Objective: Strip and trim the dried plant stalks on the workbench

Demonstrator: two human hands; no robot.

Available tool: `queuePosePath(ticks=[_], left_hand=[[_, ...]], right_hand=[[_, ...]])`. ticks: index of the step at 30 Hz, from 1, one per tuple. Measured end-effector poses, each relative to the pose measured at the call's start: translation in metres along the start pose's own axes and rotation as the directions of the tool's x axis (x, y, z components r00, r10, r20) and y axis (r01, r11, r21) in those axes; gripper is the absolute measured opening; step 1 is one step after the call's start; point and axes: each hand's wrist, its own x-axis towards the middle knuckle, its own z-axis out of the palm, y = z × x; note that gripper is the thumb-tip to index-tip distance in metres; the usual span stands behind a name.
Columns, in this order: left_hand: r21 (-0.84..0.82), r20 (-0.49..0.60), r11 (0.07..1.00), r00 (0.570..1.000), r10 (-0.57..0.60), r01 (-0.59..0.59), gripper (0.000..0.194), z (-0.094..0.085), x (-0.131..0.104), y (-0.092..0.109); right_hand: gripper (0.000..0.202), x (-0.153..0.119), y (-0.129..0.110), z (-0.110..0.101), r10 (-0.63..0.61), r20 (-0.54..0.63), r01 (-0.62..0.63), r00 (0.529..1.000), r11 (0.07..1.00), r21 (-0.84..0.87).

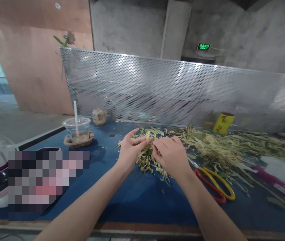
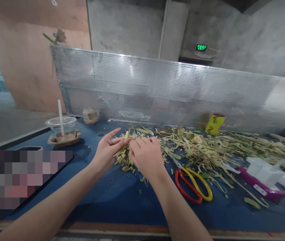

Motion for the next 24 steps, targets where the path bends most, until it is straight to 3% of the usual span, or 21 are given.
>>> queuePosePath(ticks=[3, 6, 12, 14, 16, 19, 21, 24], left_hand=[[0.014, -0.022, 1.000, 1.000, 0.001, 0.000, 0.071, -0.002, 0.001, -0.002], [0.024, -0.031, 1.000, 0.999, -0.011, 0.012, 0.070, -0.003, 0.001, -0.002], [0.002, 0.027, 0.999, 0.999, -0.045, 0.045, 0.069, -0.002, 0.003, 0.006], [-0.017, 0.065, 0.998, 0.996, -0.060, 0.061, 0.068, -0.001, 0.003, 0.011], [-0.018, 0.086, 0.997, 0.994, -0.072, 0.074, 0.068, -0.001, 0.002, 0.014], [0.013, 0.113, 0.997, 0.990, -0.081, 0.081, 0.069, -0.002, 0.001, 0.014], [0.054, 0.144, 0.996, 0.987, -0.074, 0.067, 0.069, -0.004, 0.001, 0.012], [0.131, 0.190, 0.991, 0.981, -0.035, 0.010, 0.067, -0.006, 0.002, 0.009]], right_hand=[[0.018, 0.000, -0.003, 0.003, 0.128, 0.099, -0.149, 0.987, 0.957, 0.250], [0.020, 0.000, -0.008, 0.004, 0.205, 0.247, -0.297, 0.947, 0.853, 0.429], [0.018, 0.000, -0.008, -0.003, 0.279, 0.376, -0.455, 0.884, 0.700, 0.551], [0.023, 0.001, 0.000, -0.007, 0.297, 0.389, -0.485, 0.872, 0.629, 0.607], [0.026, 0.002, 0.010, -0.009, 0.351, 0.324, -0.477, 0.879, 0.602, 0.641], [0.012, 0.002, 0.023, -0.008, 0.388, 0.193, -0.419, 0.901, 0.669, 0.614], [0.014, 0.003, 0.025, -0.006, 0.335, 0.235, -0.405, 0.912, 0.660, 0.633], [0.009, 0.003, 0.021, -0.003, 0.298, 0.389, -0.489, 0.872, 0.483, 0.727]])
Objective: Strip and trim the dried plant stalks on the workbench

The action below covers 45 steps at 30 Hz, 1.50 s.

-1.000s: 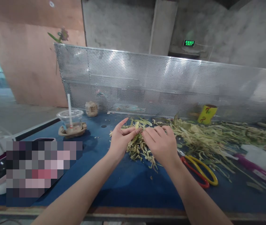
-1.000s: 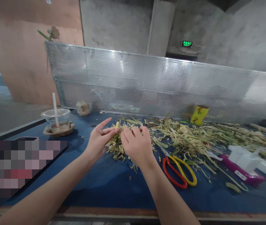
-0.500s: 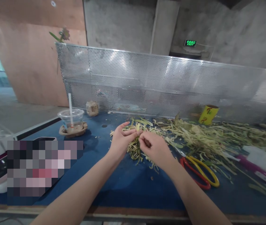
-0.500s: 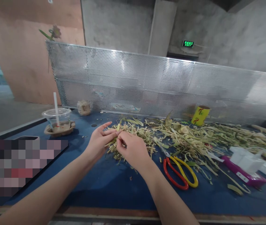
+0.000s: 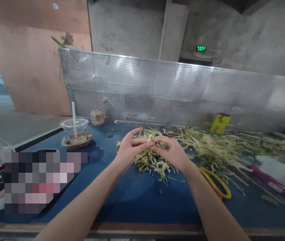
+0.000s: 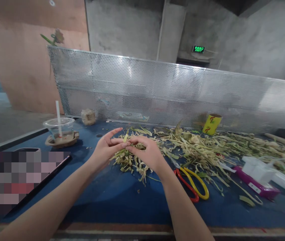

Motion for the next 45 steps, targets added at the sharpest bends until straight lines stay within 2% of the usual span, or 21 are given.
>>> queuePosePath(ticks=[4, 6, 10, 13, 15, 17, 19, 20, 24, 27, 30, 34, 36, 38, 41, 45], left_hand=[[0.087, 0.012, 0.994, 0.998, 0.061, -0.062, 0.065, -0.003, 0.002, -0.002], [0.087, 0.024, 0.995, 0.998, 0.056, -0.058, 0.064, -0.003, 0.003, -0.003], [0.047, 0.078, 0.999, 0.997, -0.013, 0.009, 0.066, -0.001, 0.003, -0.003], [0.039, 0.066, 0.999, 0.997, -0.031, 0.029, 0.061, -0.001, 0.001, -0.002], [0.086, 0.097, 0.996, 0.995, 0.026, -0.035, 0.071, -0.001, -0.001, -0.002], [0.211, 0.155, 0.963, 0.978, 0.136, -0.167, 0.094, 0.001, -0.005, -0.002], [0.358, 0.148, 0.891, 0.959, 0.240, -0.278, 0.109, 0.004, -0.010, -0.002], [0.425, 0.113, 0.853, 0.952, 0.283, -0.304, 0.109, 0.007, -0.012, -0.002], [0.590, 0.003, 0.744, 0.922, 0.387, -0.314, 0.097, 0.015, -0.019, -0.001], [0.640, 0.016, 0.694, 0.909, 0.417, -0.330, 0.085, 0.016, -0.020, -0.004], [0.642, 0.029, 0.668, 0.882, 0.470, -0.377, 0.076, 0.014, -0.019, -0.009], [0.655, 0.024, 0.644, 0.863, 0.505, -0.395, 0.077, 0.012, -0.018, -0.015], [0.661, -0.014, 0.659, 0.873, 0.488, -0.358, 0.079, 0.013, -0.018, -0.014], [0.622, -0.094, 0.725, 0.892, 0.442, -0.294, 0.083, 0.014, -0.017, -0.013], [0.506, -0.203, 0.844, 0.927, 0.316, -0.177, 0.091, 0.015, -0.013, -0.009], [0.333, -0.254, 0.940, 0.954, 0.160, -0.069, 0.098, 0.014, -0.006, -0.008]], right_hand=[[0.009, 0.000, 0.000, 0.007, 0.160, 0.096, -0.178, 0.982, 0.960, 0.217], [0.013, 0.000, 0.000, 0.009, 0.221, 0.116, -0.246, 0.968, 0.925, 0.289], [0.019, 0.001, 0.001, 0.009, 0.263, 0.092, -0.278, 0.960, 0.883, 0.379], [0.017, 0.001, 0.002, 0.007, 0.284, 0.061, -0.282, 0.957, 0.857, 0.432], [0.017, 0.002, 0.003, 0.006, 0.288, 0.019, -0.263, 0.958, 0.845, 0.466], [0.018, 0.002, 0.004, 0.005, 0.284, -0.042, -0.232, 0.958, 0.852, 0.470], [0.018, 0.003, 0.005, 0.007, 0.275, -0.098, -0.204, 0.956, 0.869, 0.451], [0.017, 0.003, 0.006, 0.009, 0.264, -0.113, -0.190, 0.958, 0.879, 0.437], [0.016, 0.002, 0.009, 0.017, 0.200, -0.128, -0.137, 0.971, 0.912, 0.386], [0.015, 0.001, 0.009, 0.020, 0.181, -0.150, -0.121, 0.972, 0.933, 0.340], [0.014, -0.001, 0.005, 0.021, 0.141, -0.208, -0.094, 0.968, 0.970, 0.225], [0.015, -0.003, -0.002, 0.024, -0.040, -0.314, 0.038, 0.949, 0.999, -0.013], [0.016, -0.004, -0.002, 0.026, -0.132, -0.343, 0.102, 0.930, 0.989, -0.105], [0.016, -0.006, 0.000, 0.029, -0.181, -0.357, 0.125, 0.916, 0.977, -0.173], [0.017, -0.008, 0.004, 0.034, -0.202, -0.348, 0.111, 0.916, 0.958, -0.263], [0.018, -0.009, 0.007, 0.038, -0.192, -0.318, 0.082, 0.928, 0.940, -0.330]])
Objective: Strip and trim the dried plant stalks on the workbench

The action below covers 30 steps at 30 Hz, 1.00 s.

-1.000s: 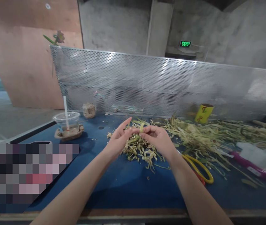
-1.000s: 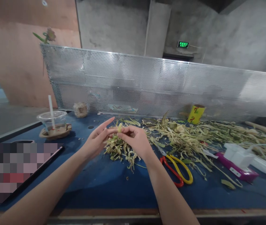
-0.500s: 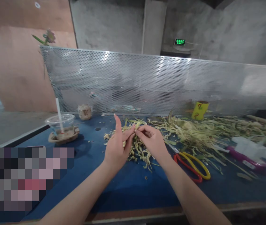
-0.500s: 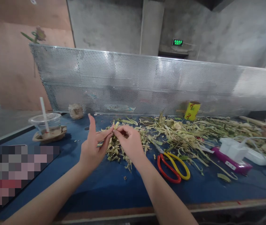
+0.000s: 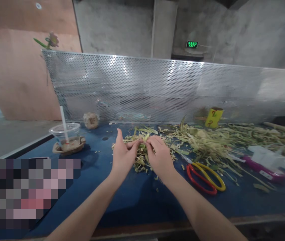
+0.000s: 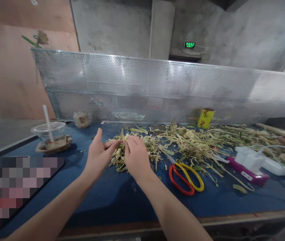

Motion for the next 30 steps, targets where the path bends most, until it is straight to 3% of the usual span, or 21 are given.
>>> queuePosePath(ticks=[6, 10, 14, 16, 19, 23, 25, 30], left_hand=[[-0.143, 0.006, 0.989, 1.000, -0.030, 0.031, 0.099, 0.000, 0.003, -0.005], [-0.105, 0.059, 0.994, 0.998, -0.019, 0.025, 0.094, -0.004, 0.004, -0.007], [-0.081, 0.144, 0.996, 0.989, -0.034, 0.046, 0.107, -0.009, 0.004, -0.006], [-0.024, 0.137, 1.000, 0.991, 0.005, -0.002, 0.107, -0.012, 0.004, -0.005], [0.099, 0.154, 0.980, 0.976, 0.157, -0.173, 0.093, -0.015, 0.006, -0.002], [0.218, 0.327, 0.901, 0.898, 0.294, -0.375, 0.070, -0.015, 0.008, 0.001], [0.278, 0.358, 0.868, 0.883, 0.304, -0.411, 0.067, -0.012, 0.007, 0.001], [0.376, 0.306, 0.835, 0.904, 0.297, -0.402, 0.071, -0.005, 0.001, -0.002]], right_hand=[[0.020, 0.000, 0.001, -0.002, 0.028, -0.064, -0.026, 0.998, 0.999, 0.036], [0.020, 0.002, 0.006, 0.000, 0.042, -0.012, -0.041, 0.999, 0.997, 0.059], [0.018, 0.004, 0.012, 0.002, 0.032, 0.048, -0.034, 0.998, 0.998, 0.052], [0.018, 0.005, 0.014, 0.001, 0.021, 0.078, -0.024, 0.997, 0.999, 0.039], [0.017, 0.006, 0.017, -0.003, 0.020, 0.114, -0.020, 0.993, 1.000, -0.007], [0.018, 0.007, 0.018, -0.005, 0.103, 0.129, -0.108, 0.986, 0.994, 0.031], [0.019, 0.007, 0.017, -0.004, 0.185, 0.107, -0.195, 0.977, 0.977, 0.091], [0.018, 0.007, 0.011, 0.002, 0.398, 0.064, -0.400, 0.915, 0.877, 0.266]])
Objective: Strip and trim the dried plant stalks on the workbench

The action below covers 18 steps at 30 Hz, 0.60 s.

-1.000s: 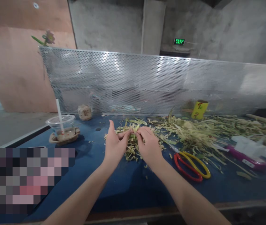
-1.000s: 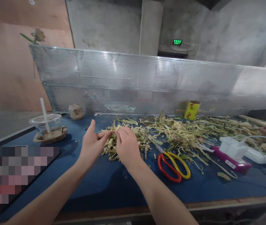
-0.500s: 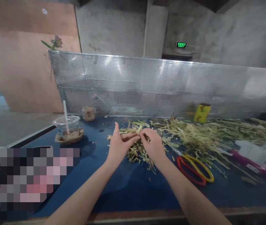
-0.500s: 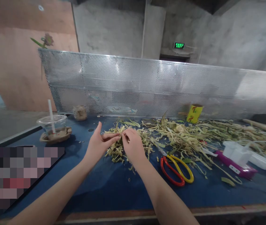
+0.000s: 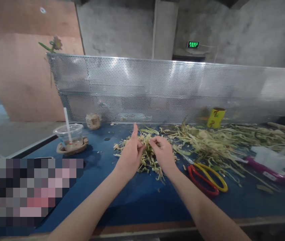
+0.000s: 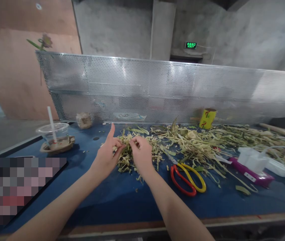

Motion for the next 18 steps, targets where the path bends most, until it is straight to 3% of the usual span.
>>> queuePosePath(ticks=[3, 7, 18], left_hand=[[-0.041, -0.017, 0.999, 1.000, -0.020, 0.019, 0.069, 0.0012, -0.0021, 0.0022], [-0.074, -0.033, 0.997, 0.999, 0.011, -0.014, 0.053, 0.0015, -0.0036, 0.0039], [0.277, 0.049, 0.938, 0.978, 0.202, -0.207, 0.021, 0.0059, -0.0079, -0.0026]], right_hand=[[0.018, -0.0005, -0.0011, 0.0023, 0.051, -0.001, -0.051, 0.999, 0.995, 0.082], [0.018, 0.0002, -0.0006, 0.0026, 0.062, 0.011, -0.063, 0.998, 0.991, 0.120], [0.020, 0.0005, 0.0009, 0.0073, 0.097, -0.013, -0.094, 0.995, 0.987, 0.127]])
